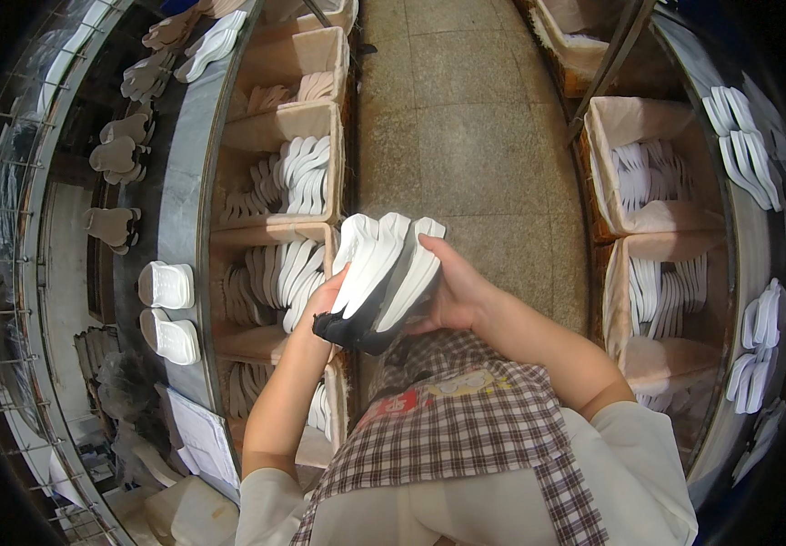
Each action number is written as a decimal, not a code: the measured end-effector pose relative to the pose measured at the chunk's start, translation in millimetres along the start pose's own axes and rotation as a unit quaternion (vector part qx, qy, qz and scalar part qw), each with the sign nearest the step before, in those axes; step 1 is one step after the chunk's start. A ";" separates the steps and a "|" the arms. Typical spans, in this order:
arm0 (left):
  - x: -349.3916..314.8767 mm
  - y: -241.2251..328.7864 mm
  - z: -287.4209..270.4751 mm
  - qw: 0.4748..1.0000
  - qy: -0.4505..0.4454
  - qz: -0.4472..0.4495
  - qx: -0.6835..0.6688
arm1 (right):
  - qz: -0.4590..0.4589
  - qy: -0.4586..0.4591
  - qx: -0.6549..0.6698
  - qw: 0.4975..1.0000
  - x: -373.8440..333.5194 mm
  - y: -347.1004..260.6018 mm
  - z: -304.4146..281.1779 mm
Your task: The person picks up pairs of white and pink slippers from a shelf, turns them over to view the soles, and places them back on the shelf in neat stacks. The person handles multiple pairs, aligning them by size and color.
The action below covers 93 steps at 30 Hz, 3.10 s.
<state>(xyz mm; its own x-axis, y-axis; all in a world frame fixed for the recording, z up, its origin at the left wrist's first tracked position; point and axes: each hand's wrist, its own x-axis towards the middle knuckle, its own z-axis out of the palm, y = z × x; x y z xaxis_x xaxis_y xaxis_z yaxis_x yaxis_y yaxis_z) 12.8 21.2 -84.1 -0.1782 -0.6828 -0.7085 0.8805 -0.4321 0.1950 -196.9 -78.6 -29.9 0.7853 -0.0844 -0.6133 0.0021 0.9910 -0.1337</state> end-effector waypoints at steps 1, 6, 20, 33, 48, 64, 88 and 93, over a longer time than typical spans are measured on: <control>-0.5 0.2 0.1 1.000 -0.010 -0.001 -0.013 | 0.002 0.008 0.004 1.000 0.1 -0.3 0.9; -1.7 2.7 1.6 1.000 0.006 0.012 0.014 | -0.005 0.006 -0.016 1.000 -0.1 -1.8 3.9; -14.8 12.1 37.6 0.996 0.040 0.042 0.063 | 0.015 0.014 -0.043 0.999 25.5 -21.4 -5.2; -14.9 14.1 26.8 0.994 0.021 0.062 0.091 | 0.027 0.030 -0.058 0.997 22.7 -24.8 6.3; -23.6 9.9 29.9 0.993 0.031 0.078 0.084 | 0.036 0.034 -0.067 0.997 24.3 -21.3 6.5; -22.2 6.7 22.9 0.998 0.004 0.056 0.019 | 0.039 0.034 -0.085 0.995 26.0 -20.1 5.8; -52.1 5.6 78.0 0.885 -0.157 0.392 0.199 | -0.395 -0.125 -0.243 0.877 -38.0 -10.4 58.3; -48.9 9.2 75.2 0.888 -0.159 0.382 0.202 | -0.392 -0.145 -0.278 0.865 -33.5 -15.4 51.6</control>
<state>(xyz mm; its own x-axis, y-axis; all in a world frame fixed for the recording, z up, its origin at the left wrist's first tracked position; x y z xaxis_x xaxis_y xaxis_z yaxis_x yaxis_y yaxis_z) -3.4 6.3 3.3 0.2306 -0.9718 -0.0498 0.5800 0.0962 0.8089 -191.3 -85.6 32.9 0.8003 -0.5979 0.0456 0.3689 0.4309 -0.8235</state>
